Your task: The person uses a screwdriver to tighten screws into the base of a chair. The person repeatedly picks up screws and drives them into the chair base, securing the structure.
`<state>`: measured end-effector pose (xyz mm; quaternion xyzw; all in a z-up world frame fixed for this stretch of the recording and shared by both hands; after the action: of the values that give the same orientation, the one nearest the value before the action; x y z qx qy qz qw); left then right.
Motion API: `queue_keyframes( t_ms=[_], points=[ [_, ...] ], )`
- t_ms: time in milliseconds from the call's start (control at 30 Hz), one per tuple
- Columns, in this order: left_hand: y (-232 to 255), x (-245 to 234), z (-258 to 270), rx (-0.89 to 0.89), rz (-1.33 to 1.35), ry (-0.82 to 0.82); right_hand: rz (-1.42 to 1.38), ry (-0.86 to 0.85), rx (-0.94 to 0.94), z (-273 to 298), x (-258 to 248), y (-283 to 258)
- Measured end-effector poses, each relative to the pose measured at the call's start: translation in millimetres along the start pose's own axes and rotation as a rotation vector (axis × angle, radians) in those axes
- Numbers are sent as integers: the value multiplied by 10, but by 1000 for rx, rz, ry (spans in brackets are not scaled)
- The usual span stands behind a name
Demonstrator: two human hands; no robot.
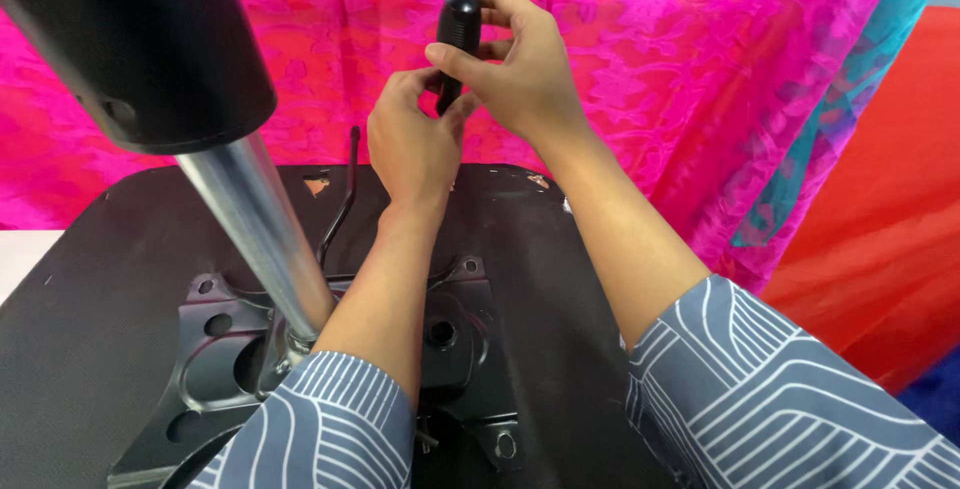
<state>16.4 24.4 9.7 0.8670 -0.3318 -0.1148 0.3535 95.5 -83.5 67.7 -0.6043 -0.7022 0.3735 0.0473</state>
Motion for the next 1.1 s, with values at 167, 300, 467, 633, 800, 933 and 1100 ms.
queue_keyframes(
  t_ms=[167,300,467,633,800,933,1100],
  points=[
    [-7,7,-11,-5,-23,20,-5,58,-44,14,92,-44],
    [-46,58,-21,-40,-16,-49,-55,95,24,-13,128,38],
    [-123,73,-18,-367,-184,-154,-58,64,25,-36,210,74],
    [-113,18,-14,-378,-298,-118,129,26,-119,0,287,-33],
    [-23,-41,-45,-453,-222,-88,196,73,1,-30,314,-76],
    [60,-36,-75,-354,-130,-117,151,103,-4,-8,273,36],
    [28,-4,-84,-222,2,-187,148,130,-58,38,285,192]
  ],
)
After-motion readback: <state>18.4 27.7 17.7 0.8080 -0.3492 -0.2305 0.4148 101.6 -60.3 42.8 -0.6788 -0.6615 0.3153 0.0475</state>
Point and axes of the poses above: each hand's wrist, its own z-axis away from the middle knuckle, its own x-axis out of the palm, y = z × x, the point moved 1 cm from there along -z, towards the middle knuckle, and after that the axes turned 11 degrees about z, right-handed, at the moved point
